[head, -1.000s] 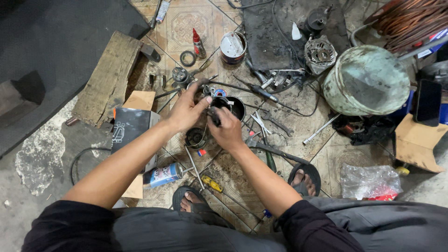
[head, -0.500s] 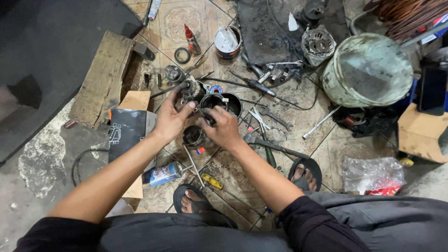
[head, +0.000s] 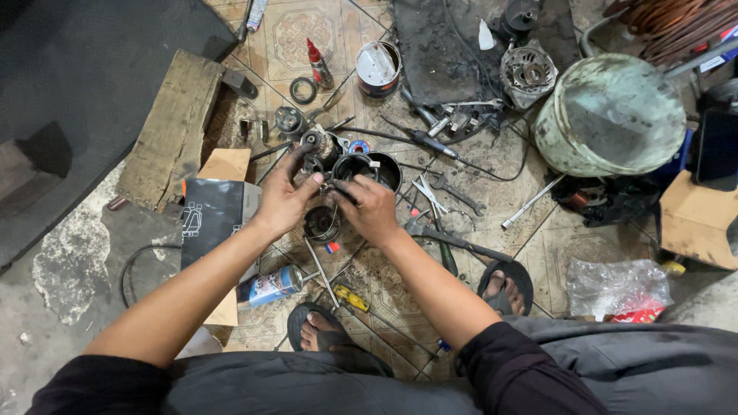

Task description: The person disassembles a small electric motor while sitting on the floor. They use pliers and a hammer to remove parts, then reassemble the motor components by hand.

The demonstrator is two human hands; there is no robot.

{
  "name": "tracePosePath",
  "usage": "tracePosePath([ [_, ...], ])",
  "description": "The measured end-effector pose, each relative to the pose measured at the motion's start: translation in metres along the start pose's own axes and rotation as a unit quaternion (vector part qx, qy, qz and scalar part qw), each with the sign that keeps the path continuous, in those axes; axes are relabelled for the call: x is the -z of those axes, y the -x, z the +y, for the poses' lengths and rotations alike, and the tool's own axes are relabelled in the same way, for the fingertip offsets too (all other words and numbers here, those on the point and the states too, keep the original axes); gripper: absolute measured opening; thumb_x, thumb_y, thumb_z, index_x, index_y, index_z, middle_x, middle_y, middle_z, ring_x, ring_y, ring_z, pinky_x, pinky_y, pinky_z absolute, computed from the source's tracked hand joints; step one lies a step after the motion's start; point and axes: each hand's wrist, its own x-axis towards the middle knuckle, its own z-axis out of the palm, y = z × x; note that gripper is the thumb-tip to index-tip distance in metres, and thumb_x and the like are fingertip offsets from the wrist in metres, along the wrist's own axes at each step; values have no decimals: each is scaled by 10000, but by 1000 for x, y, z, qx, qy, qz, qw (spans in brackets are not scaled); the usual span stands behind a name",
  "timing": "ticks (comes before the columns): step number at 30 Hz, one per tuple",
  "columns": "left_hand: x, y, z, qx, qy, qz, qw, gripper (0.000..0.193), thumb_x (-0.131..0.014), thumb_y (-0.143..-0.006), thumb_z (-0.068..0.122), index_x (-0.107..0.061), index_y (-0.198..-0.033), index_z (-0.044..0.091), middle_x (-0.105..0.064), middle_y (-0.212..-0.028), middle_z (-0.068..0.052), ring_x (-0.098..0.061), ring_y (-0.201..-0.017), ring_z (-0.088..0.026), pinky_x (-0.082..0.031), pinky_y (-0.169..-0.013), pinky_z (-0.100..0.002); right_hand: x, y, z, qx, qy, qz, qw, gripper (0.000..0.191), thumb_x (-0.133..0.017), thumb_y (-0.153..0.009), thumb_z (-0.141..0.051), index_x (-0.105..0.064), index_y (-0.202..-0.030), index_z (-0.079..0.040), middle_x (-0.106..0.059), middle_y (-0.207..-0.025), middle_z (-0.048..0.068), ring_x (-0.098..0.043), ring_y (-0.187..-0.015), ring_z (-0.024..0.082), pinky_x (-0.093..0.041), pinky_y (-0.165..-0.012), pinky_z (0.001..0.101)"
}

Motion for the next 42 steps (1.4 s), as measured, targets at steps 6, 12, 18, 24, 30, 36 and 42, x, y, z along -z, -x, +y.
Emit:
tracePosePath([
  [6,4,0,5,60,67,-32,995,594,-698,-966,119,-453,-1496,12,-589,-1414,-137,-635,-1192,-163,-542,-986,-277,2,-2,-2,29,11,-10,999,223,-833,-844,-196,-753,-1013,-75,-616,-800,75,-649,-674,268,-514,-579,382],
  [12,0,-3,0,61,130,-50,988,637,-686,-962,71,-399,-1528,18,-612,-1364,-127,-644,-1133,-140,-559,-944,-276,3,-5,-4,57,29,-14,998,227,-826,-856,-208,-736,-1003,-60,-602,-799,84,-643,-668,281,-514,-570,393],
  [18,2,-2,0,64,160,-55,983,633,-668,-972,58,-383,-1535,7,-635,-1348,-112,-654,-1118,-130,-557,-940,-271,3,-4,-9,65,40,-17,997,225,-809,-876,-191,-734,-1043,-59,-599,-810,84,-642,-681,278,-515,-585,393],
  [24,1,-2,0,73,156,-52,984,630,-660,-976,58,-378,-1537,10,-645,-1327,-118,-658,-1090,-121,-560,-920,-257,7,-5,-15,72,24,-23,997,270,-797,-859,-173,-713,-1068,-23,-586,-816,93,-636,-687,277,-516,-591,389],
  [30,6,-3,-1,75,82,-57,992,603,-670,-993,64,-406,-1532,6,-683,-1288,-123,-659,-1054,-115,-560,-903,-256,7,-7,-14,71,31,-28,997,231,-787,-888,-146,-721,-1080,-36,-593,-831,82,-645,-699,272,-521,-594,383],
  [36,8,-3,8,62,126,-61,988,627,-677,-973,129,-398,-1525,25,-689,-1266,-89,-683,-1013,-62,-573,-856,-222,8,-11,-8,78,26,-40,996,207,-783,-893,-154,-723,-1061,-49,-594,-834,76,-648,-692,271,-520,-589,387],
  [42,14,2,22,114,-100,-60,987,677,-723,-924,278,-470,-1543,173,-613,-709,-5,-403,-502,-56,-322,-435,-267,7,-10,-8,99,38,-44,993,230,-810,-882,-186,-717,-1035,-41,-571,-806,80,-628,-661,269,-505,-567,395],
])
